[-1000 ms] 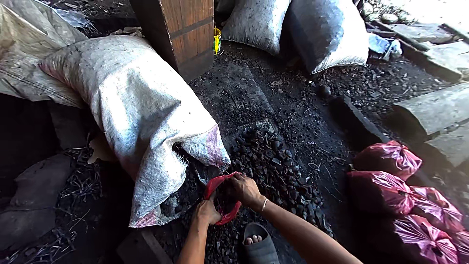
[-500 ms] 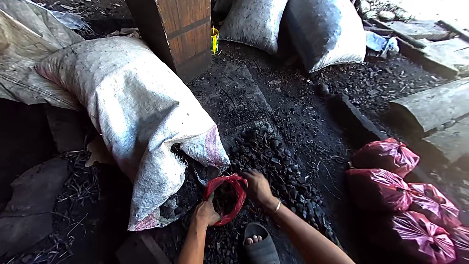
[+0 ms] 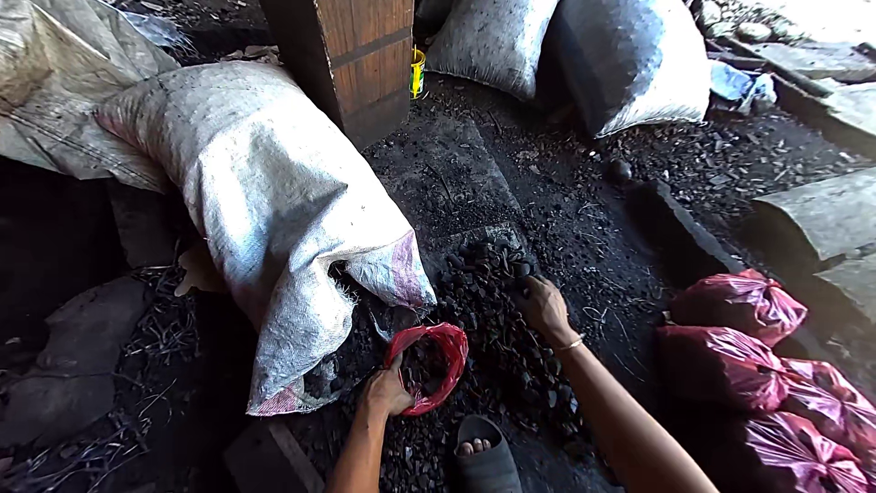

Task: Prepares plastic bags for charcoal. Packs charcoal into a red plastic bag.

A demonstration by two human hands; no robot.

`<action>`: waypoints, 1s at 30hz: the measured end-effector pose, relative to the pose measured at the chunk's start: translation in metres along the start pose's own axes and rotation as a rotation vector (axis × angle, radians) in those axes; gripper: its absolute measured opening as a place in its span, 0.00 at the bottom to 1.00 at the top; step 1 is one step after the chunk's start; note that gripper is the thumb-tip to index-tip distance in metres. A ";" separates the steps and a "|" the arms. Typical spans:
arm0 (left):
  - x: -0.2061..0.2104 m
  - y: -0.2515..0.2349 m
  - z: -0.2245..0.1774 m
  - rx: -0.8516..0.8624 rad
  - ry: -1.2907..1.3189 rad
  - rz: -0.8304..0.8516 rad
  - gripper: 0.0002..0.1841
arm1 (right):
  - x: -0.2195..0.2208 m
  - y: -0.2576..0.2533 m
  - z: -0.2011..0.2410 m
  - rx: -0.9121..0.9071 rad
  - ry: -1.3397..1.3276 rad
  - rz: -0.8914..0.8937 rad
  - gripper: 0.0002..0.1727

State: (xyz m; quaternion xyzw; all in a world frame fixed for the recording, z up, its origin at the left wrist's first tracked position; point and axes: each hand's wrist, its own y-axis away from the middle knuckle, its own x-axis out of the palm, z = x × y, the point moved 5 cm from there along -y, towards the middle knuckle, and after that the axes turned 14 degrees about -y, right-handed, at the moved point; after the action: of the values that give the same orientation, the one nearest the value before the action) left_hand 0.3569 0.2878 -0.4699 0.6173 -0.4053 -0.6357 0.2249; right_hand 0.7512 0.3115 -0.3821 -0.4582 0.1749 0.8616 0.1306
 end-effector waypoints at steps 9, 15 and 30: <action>-0.002 0.002 0.003 -0.001 0.016 0.003 0.68 | 0.150 0.094 0.091 -0.653 -0.023 0.403 0.18; 0.001 -0.001 0.017 -0.021 0.047 0.001 0.67 | 0.159 0.105 0.080 -0.586 0.107 0.470 0.14; 0.001 0.004 0.007 -0.024 0.010 0.002 0.69 | 0.024 0.013 -0.061 0.203 0.209 0.176 0.22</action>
State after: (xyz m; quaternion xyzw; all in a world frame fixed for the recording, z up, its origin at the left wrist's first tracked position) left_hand 0.3492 0.2861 -0.4684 0.6173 -0.3971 -0.6373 0.2351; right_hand 0.7779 0.2753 -0.4314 -0.5126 0.3131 0.7954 0.0816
